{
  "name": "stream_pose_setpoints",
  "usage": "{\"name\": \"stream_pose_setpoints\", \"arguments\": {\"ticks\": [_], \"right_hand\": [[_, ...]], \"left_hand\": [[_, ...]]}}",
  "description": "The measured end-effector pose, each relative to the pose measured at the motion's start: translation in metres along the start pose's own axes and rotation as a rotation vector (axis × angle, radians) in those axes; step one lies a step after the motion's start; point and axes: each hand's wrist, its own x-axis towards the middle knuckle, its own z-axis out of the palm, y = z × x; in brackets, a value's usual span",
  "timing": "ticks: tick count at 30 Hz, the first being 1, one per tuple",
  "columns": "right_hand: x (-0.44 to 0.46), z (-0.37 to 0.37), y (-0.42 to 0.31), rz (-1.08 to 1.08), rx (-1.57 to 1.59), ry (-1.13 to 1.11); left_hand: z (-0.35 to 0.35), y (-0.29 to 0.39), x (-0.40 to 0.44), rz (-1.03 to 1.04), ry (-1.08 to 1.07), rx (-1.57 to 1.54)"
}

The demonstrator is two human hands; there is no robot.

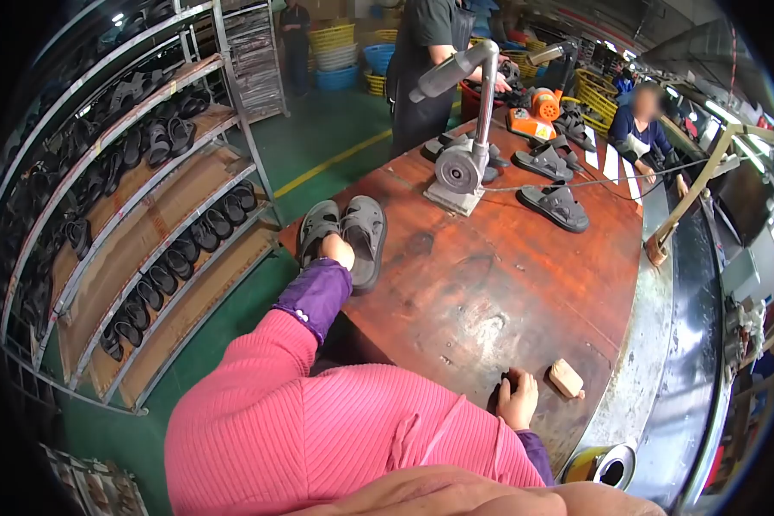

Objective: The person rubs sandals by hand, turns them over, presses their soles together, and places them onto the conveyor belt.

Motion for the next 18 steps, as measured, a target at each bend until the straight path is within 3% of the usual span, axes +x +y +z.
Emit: {"name": "stream_pose_setpoints", "arguments": {"ticks": [12,15,18], "right_hand": [[0.002,0.004,0.007,-0.023,0.026,0.023],[0.004,0.001,0.004,-0.019,0.031,0.031],[0.002,0.005,0.011,-0.037,0.032,0.025]], "left_hand": [[0.000,0.004,0.004,0.035,0.042,-0.104],[-0.025,0.020,-0.002,0.003,-0.027,-0.107],[-0.081,0.016,-0.034,0.126,-0.216,-0.037]]}}
